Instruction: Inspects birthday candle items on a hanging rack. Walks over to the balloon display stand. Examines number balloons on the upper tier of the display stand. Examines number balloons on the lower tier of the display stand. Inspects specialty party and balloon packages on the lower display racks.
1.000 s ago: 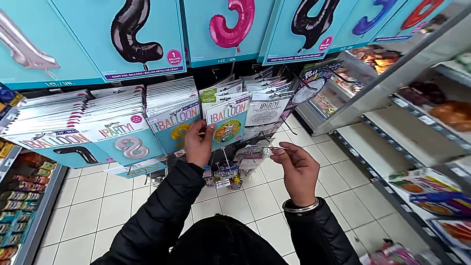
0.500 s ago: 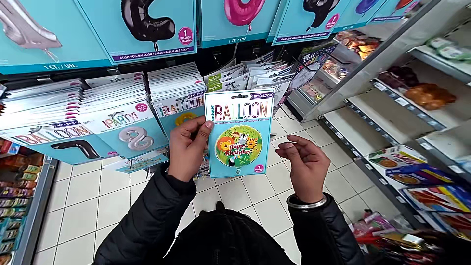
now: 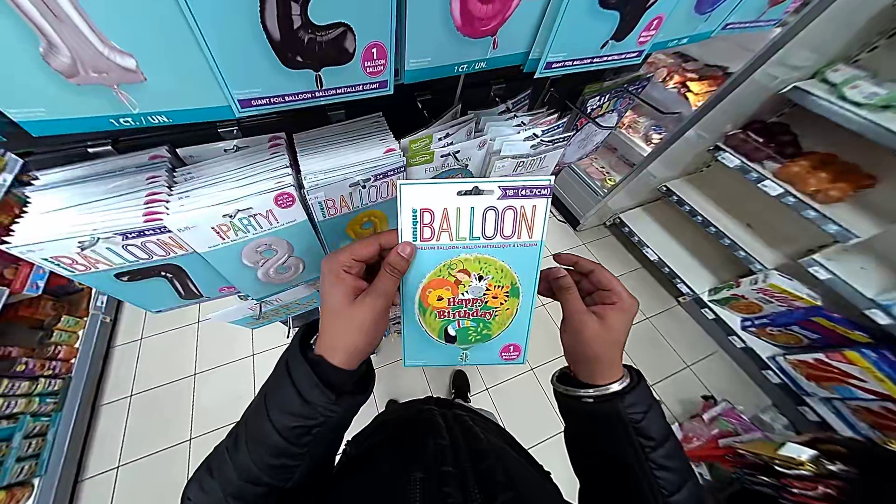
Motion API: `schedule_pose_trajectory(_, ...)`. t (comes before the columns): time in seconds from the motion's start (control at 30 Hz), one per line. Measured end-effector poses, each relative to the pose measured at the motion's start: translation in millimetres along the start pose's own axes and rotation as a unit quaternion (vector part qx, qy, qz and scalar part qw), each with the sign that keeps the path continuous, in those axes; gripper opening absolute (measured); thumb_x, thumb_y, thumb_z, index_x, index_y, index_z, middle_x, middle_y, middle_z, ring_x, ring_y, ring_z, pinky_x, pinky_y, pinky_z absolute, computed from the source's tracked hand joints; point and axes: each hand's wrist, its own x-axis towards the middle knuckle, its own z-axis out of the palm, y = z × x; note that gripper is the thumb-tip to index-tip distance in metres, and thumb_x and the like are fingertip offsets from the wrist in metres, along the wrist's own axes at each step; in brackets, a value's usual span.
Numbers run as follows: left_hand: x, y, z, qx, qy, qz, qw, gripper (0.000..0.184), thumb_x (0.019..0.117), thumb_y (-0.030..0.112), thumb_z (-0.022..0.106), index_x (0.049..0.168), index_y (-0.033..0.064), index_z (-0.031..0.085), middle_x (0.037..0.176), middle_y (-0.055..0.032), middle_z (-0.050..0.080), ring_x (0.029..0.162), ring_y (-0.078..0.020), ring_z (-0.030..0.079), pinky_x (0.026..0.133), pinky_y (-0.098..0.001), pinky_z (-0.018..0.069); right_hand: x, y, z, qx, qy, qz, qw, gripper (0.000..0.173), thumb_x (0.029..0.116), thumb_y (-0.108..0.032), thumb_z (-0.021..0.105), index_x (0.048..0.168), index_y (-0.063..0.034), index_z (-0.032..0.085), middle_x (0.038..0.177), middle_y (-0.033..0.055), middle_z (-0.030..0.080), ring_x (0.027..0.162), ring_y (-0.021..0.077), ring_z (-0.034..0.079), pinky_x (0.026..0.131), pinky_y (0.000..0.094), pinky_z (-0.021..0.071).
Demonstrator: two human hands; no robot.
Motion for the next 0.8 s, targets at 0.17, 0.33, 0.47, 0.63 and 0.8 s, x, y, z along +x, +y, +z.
schedule_pose_trajectory(0.17, 0.8, -2.5, 4.5, 0.004, 0.004, -0.002, 1.000, 0.020, 0.1038, 0.011, 0.059, 0.114, 0.0014, 0.072, 0.088, -0.0104, 0.072, 0.060, -0.0126, 0.064, 0.047, -0.0216, 0.0520, 8.7, 5.0, -2.3, 0.008, -0.002, -0.003, 1.000, 0.027, 0.1000, -0.008, 0.062, 0.127, -0.0052, 0.065, 0.097, 0.0043, 0.074, 0.082, 0.0156, 0.074, 0.077, 0.0318, 0.0648)
schedule_pose_trajectory(0.33, 2.8, -10.5, 15.6, 0.009, 0.021, -0.007, 1.000, 0.019, 0.1035, 0.011, 0.059, 0.112, 0.0007, 0.072, 0.087, -0.0119, 0.072, 0.060, -0.0142, 0.065, 0.047, -0.0227, 0.0528, 23.3, 15.3, -9.9, 0.019, -0.010, -0.008, 1.000, 0.026, 0.0999, -0.011, 0.063, 0.125, -0.0041, 0.066, 0.095, 0.0052, 0.074, 0.081, 0.0169, 0.074, 0.075, 0.0327, 0.0650)
schedule_pose_trajectory(0.47, 11.8, -21.3, 24.4, 0.033, 0.047, -0.009, 0.998, 0.019, 0.1033, 0.011, 0.059, 0.112, 0.0008, 0.073, 0.088, -0.0116, 0.072, 0.060, -0.0141, 0.064, 0.048, -0.0233, 0.0531, 37.1, 25.6, -17.4, 0.040, -0.018, -0.008, 0.999, 0.025, 0.0996, -0.010, 0.063, 0.124, -0.0026, 0.066, 0.094, 0.0056, 0.074, 0.081, 0.0180, 0.075, 0.075, 0.0338, 0.0655)
schedule_pose_trajectory(0.63, 30.6, -48.6, 36.6, 0.080, 0.083, -0.012, 0.993, 0.018, 0.1025, 0.011, 0.061, 0.111, 0.0008, 0.072, 0.087, -0.0099, 0.072, 0.059, -0.0138, 0.062, 0.048, -0.0237, 0.0509, 55.4, 38.4, -29.5, 0.060, -0.036, -0.005, 0.998, 0.027, 0.0993, -0.010, 0.063, 0.125, -0.0025, 0.065, 0.096, 0.0057, 0.074, 0.082, 0.0176, 0.074, 0.076, 0.0341, 0.0653)
schedule_pose_trajectory(0.8, 44.4, -69.5, 47.2, 0.126, 0.110, -0.016, 0.986, 0.019, 0.1036, 0.015, 0.060, 0.113, 0.0041, 0.073, 0.086, -0.0074, 0.073, 0.056, -0.0134, 0.062, 0.046, -0.0248, 0.0517, 71.5, 50.7, -40.9, 0.079, -0.042, -0.001, 0.996, 0.029, 0.0972, -0.009, 0.065, 0.125, -0.0021, 0.066, 0.094, 0.0058, 0.074, 0.078, 0.0175, 0.073, 0.074, 0.0342, 0.0650)
